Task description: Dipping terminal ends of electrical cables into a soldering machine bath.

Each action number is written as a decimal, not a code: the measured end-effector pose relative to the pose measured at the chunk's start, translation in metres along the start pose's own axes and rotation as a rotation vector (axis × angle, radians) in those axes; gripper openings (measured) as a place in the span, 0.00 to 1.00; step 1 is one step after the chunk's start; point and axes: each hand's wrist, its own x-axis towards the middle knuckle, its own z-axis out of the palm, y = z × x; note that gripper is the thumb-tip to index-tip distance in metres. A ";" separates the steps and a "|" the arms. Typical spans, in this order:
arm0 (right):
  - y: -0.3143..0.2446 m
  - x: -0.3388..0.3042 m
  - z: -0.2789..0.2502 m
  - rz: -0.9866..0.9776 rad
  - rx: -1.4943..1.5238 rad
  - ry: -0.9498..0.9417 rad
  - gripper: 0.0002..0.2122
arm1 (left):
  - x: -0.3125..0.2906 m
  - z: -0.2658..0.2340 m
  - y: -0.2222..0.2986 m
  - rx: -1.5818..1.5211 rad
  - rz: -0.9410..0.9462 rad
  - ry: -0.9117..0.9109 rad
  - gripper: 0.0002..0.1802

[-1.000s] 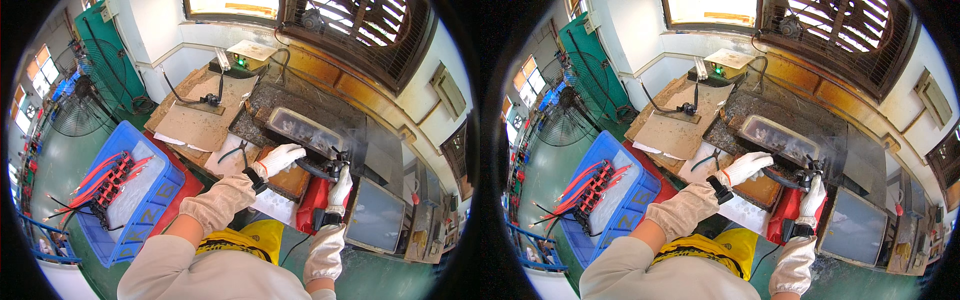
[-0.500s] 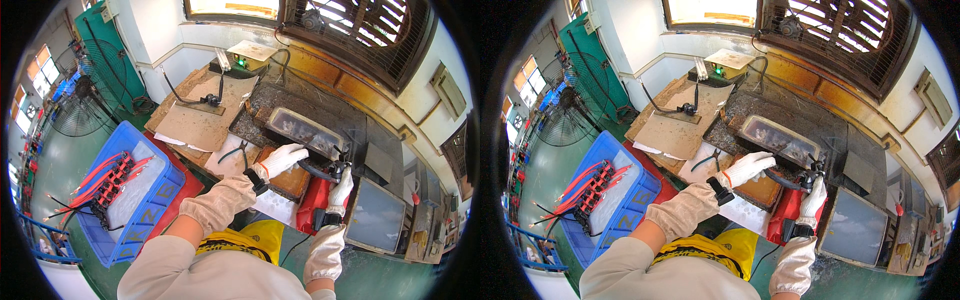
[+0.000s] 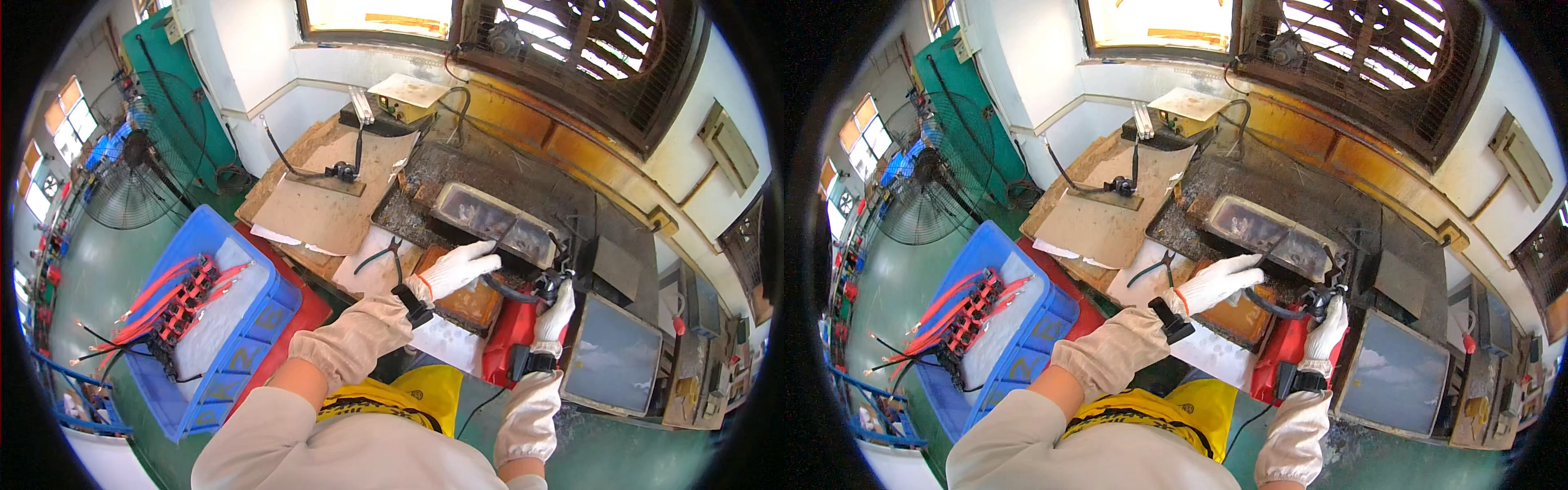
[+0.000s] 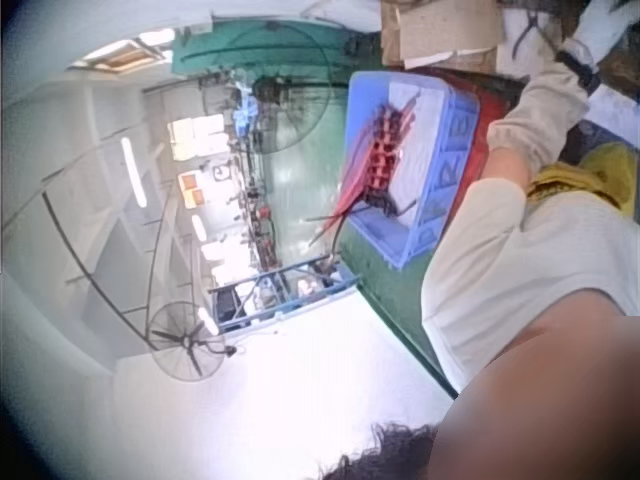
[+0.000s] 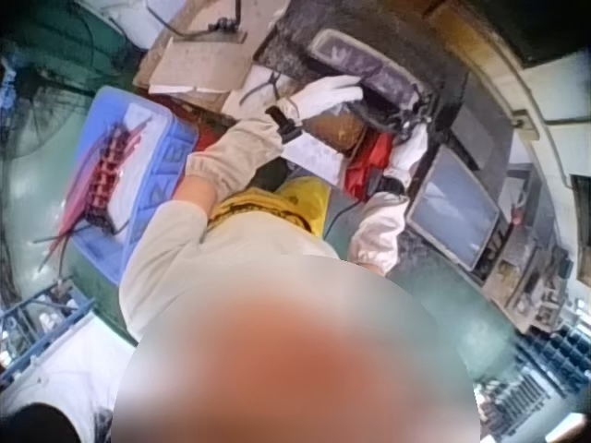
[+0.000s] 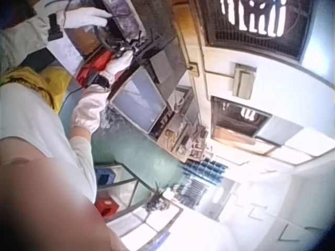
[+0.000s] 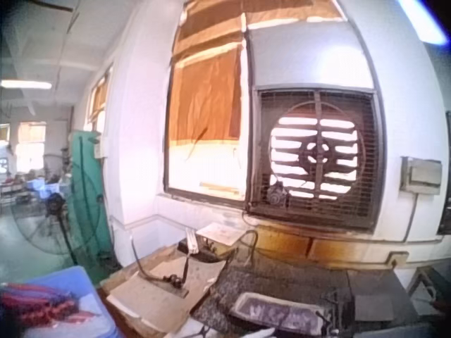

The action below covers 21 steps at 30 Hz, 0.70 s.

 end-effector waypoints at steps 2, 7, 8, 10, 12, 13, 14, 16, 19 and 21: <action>0.007 0.002 -0.004 -0.016 0.004 0.019 0.13 | 0.000 -0.001 -0.001 0.002 0.068 -0.025 0.35; 0.022 0.010 -0.008 -0.015 0.063 -0.045 0.10 | 0.003 -0.010 -0.017 -0.064 0.089 -0.104 0.35; 0.023 0.012 -0.008 -0.022 0.068 -0.040 0.10 | 0.002 -0.009 -0.016 -0.058 0.095 -0.109 0.35; 0.027 0.014 -0.012 -0.055 0.119 -0.126 0.11 | -0.002 -0.007 -0.011 -0.047 0.166 -0.071 0.35; 0.030 0.014 -0.015 -0.052 0.144 -0.105 0.15 | -0.004 -0.006 -0.007 -0.010 0.158 -0.083 0.36; 0.030 0.012 -0.013 -0.061 0.140 -0.106 0.16 | -0.004 -0.005 -0.007 0.031 0.167 -0.053 0.36; 0.031 0.013 -0.012 -0.069 0.135 -0.106 0.18 | -0.003 -0.003 -0.007 0.072 0.176 -0.023 0.36; 0.037 0.016 -0.012 -0.085 0.163 -0.066 0.20 | -0.001 -0.003 -0.011 0.088 0.174 -0.032 0.36; 0.034 0.015 -0.011 -0.028 0.173 0.017 0.23 | 0.006 -0.003 -0.024 0.093 0.243 -0.006 0.35; 0.034 0.016 -0.013 -0.003 0.221 -0.029 0.26 | 0.007 -0.001 -0.028 0.277 0.382 0.102 0.35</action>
